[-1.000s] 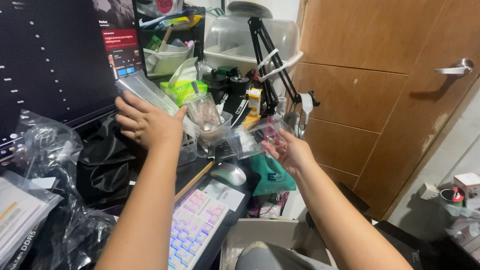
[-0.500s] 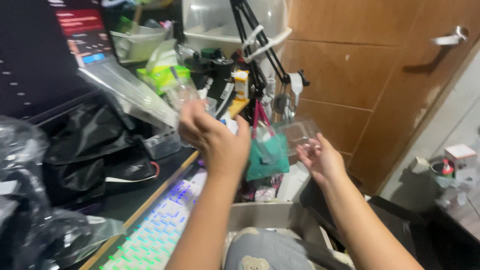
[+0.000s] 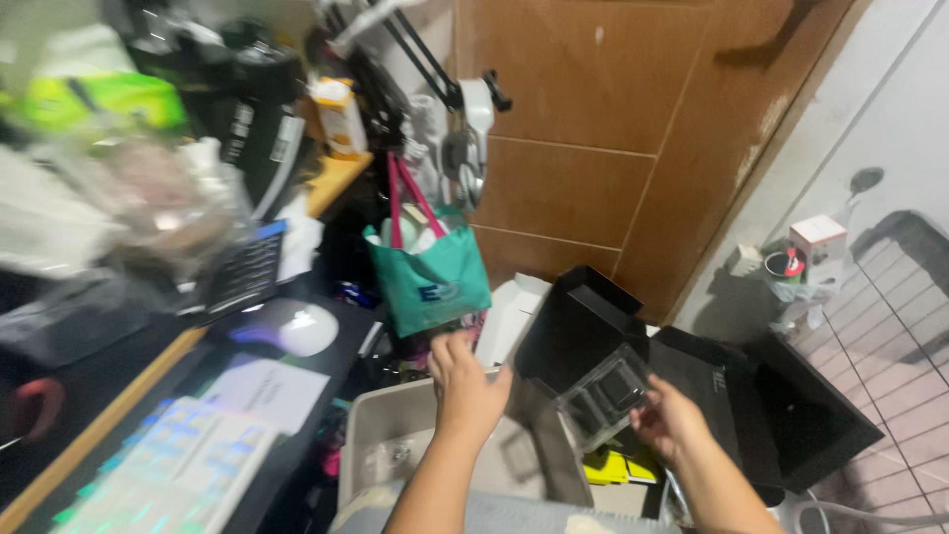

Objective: The person assembles a black cardboard box by folding and interlocking its side flaps. They then place a gray foam insert into the box and adjust the flaps to secure it.

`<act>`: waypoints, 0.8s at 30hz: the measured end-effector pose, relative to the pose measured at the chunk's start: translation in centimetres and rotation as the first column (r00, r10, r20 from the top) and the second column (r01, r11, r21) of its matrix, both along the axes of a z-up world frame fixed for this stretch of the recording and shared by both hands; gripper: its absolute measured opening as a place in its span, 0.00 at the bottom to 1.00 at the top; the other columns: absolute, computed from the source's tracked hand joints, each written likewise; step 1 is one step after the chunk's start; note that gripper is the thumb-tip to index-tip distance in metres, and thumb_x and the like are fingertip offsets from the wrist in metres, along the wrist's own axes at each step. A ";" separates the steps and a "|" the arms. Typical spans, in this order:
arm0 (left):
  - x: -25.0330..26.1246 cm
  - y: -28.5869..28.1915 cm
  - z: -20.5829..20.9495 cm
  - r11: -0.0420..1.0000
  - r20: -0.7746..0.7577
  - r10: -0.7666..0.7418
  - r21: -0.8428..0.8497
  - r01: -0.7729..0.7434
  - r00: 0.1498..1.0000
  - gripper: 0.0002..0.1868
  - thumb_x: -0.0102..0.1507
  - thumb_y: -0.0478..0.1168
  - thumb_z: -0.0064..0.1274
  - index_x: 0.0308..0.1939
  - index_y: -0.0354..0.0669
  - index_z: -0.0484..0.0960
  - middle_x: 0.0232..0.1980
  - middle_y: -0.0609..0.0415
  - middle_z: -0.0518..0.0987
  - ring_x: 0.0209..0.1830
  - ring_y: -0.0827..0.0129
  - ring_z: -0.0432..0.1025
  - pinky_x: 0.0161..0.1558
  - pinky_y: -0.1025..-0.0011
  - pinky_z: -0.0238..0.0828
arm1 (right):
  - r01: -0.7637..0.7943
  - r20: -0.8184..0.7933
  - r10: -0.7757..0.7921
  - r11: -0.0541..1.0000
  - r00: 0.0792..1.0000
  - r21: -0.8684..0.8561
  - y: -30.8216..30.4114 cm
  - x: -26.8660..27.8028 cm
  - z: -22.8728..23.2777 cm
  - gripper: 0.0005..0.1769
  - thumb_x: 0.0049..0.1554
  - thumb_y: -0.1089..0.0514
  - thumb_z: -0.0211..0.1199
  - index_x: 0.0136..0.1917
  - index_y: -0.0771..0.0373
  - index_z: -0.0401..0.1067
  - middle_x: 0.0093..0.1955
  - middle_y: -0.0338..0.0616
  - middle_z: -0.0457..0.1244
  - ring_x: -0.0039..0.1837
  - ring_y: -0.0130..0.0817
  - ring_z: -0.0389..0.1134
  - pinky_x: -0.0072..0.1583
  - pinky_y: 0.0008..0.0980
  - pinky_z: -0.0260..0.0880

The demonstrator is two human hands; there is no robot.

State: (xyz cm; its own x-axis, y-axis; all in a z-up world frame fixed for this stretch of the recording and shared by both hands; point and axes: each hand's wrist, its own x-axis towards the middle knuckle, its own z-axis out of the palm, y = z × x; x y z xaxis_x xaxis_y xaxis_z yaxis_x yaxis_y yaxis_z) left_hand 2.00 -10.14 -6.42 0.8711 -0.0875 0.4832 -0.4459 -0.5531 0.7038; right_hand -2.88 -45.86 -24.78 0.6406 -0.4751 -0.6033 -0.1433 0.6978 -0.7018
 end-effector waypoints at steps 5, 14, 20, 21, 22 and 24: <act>6.2 -1.3 -7.1 0.990 -0.324 -0.042 0.114 0.084 0.945 0.32 0.51 0.49 0.69 0.52 0.40 0.73 0.60 0.38 0.66 0.62 0.41 0.61 0.63 0.53 0.60 | 0.006 0.037 -0.010 0.996 0.999 0.086 0.7 3.9 -4.0 0.16 0.61 0.48 0.64 0.43 0.60 0.63 0.43 0.44 0.55 0.44 0.41 0.62 0.49 0.42 0.74; 9.4 -0.1 -11.9 0.968 -0.477 -0.028 0.206 0.143 0.878 0.26 0.53 0.55 0.67 0.44 0.43 0.77 0.57 0.41 0.69 0.59 0.43 0.64 0.62 0.54 0.62 | -0.271 -0.096 0.253 0.892 0.963 -0.361 5.3 15.1 -2.4 0.29 0.56 0.50 0.68 0.63 0.66 0.61 0.60 0.53 0.60 0.61 0.47 0.68 0.63 0.44 0.71; 9.3 -0.5 -11.3 0.957 -0.558 -0.021 0.229 0.178 0.830 0.25 0.53 0.56 0.65 0.45 0.44 0.78 0.54 0.43 0.72 0.59 0.46 0.65 0.61 0.54 0.64 | -0.727 -0.740 0.189 -0.146 0.646 -0.671 4.5 10.8 -13.4 0.34 0.47 0.53 0.70 0.64 0.66 0.67 0.60 0.60 0.62 0.65 0.57 0.65 0.65 0.46 0.67; 9.3 -0.6 -11.2 0.953 -0.574 -0.028 0.231 0.194 0.818 0.25 0.54 0.56 0.64 0.45 0.44 0.78 0.54 0.43 0.72 0.59 0.47 0.65 0.61 0.55 0.64 | -0.723 -0.747 0.202 -0.191 0.634 -0.664 3.8 9.7 -15.1 0.30 0.49 0.52 0.67 0.63 0.65 0.70 0.60 0.59 0.64 0.64 0.56 0.67 0.65 0.45 0.68; 9.2 -0.6 -11.1 0.956 -0.571 -0.040 0.217 0.198 0.820 0.25 0.54 0.56 0.64 0.45 0.44 0.79 0.53 0.44 0.73 0.59 0.48 0.66 0.60 0.55 0.64 | -0.716 -0.754 0.213 -0.236 0.621 -0.657 3.4 8.7 -16.7 0.27 0.52 0.51 0.64 0.62 0.64 0.72 0.59 0.58 0.66 0.64 0.54 0.69 0.66 0.44 0.69; 9.1 -0.6 -11.0 0.959 -0.560 -0.065 0.193 0.207 0.826 0.25 0.53 0.56 0.63 0.45 0.43 0.80 0.53 0.45 0.74 0.58 0.51 0.68 0.60 0.57 0.66 | -0.684 -0.712 0.161 -0.198 0.683 -0.702 2.8 6.6 -18.9 0.25 0.52 0.49 0.65 0.60 0.63 0.74 0.62 0.61 0.63 0.64 0.57 0.66 0.64 0.46 0.66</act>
State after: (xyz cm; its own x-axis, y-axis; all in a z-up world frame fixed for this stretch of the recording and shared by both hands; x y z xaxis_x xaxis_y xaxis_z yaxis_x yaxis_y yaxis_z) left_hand 11.11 -10.75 -17.38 0.9547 -0.2739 -0.1159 -0.1133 -0.6953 0.7097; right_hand 3.70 -43.07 -43.65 0.9163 -0.3858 -0.1077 -0.3971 -0.8399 -0.3700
